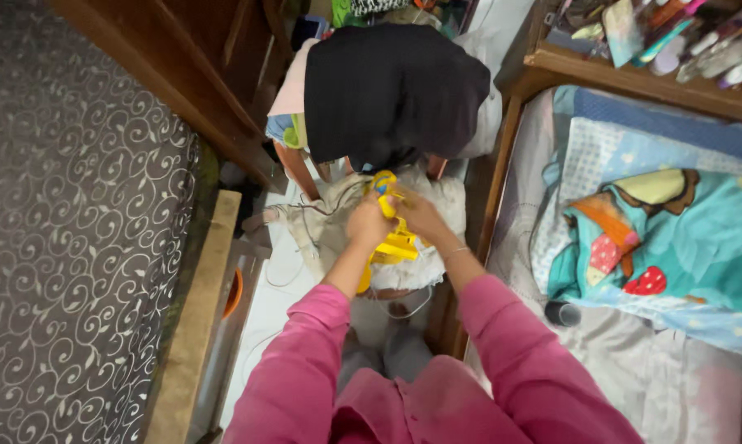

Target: The person assembles a small yellow portable fan by attaching the front grille to the main body using a screwdriver. They repeatedly tighten screws around the perimeter to secure the grille in place.

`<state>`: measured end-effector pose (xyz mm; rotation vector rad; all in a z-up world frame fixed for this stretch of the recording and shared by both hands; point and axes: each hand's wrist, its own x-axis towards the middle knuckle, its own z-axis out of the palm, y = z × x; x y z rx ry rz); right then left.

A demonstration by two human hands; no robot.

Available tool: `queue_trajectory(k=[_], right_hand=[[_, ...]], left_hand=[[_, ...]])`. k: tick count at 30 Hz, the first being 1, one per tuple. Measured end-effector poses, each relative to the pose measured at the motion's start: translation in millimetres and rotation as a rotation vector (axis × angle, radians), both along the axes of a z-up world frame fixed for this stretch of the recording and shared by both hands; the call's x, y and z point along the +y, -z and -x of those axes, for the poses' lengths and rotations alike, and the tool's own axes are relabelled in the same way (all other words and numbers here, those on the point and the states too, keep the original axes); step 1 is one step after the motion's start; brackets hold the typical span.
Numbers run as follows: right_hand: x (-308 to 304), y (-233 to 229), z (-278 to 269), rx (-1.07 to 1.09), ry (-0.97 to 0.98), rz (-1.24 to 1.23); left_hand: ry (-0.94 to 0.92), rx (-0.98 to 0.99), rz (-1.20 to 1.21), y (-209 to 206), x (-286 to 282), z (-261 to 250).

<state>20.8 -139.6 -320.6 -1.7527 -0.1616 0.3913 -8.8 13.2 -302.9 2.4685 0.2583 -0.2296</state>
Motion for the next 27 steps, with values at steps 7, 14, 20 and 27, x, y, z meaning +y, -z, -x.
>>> queue_trajectory(k=[7, 14, 20, 27], right_hand=[[-1.6, 20.8, 20.7, 0.049, 0.068, 0.048], [-12.7, 15.3, 15.4, 0.27, -0.045, 0.019], [9.0, 19.3, 15.7, 0.047, -0.028, 0.041], [10.6, 46.4, 8.8, -0.227, -0.009, 0.217]], left_hand=[[0.216, -0.063, 0.364, 101.3, 35.2, 2.3], [0.184, -0.334, 0.46, 132.3, 31.0, -2.6], [0.098, -0.237, 0.487, 119.5, 45.9, 6.8], [-0.108, -0.01, 0.409, 111.7, 79.7, 6.0]])
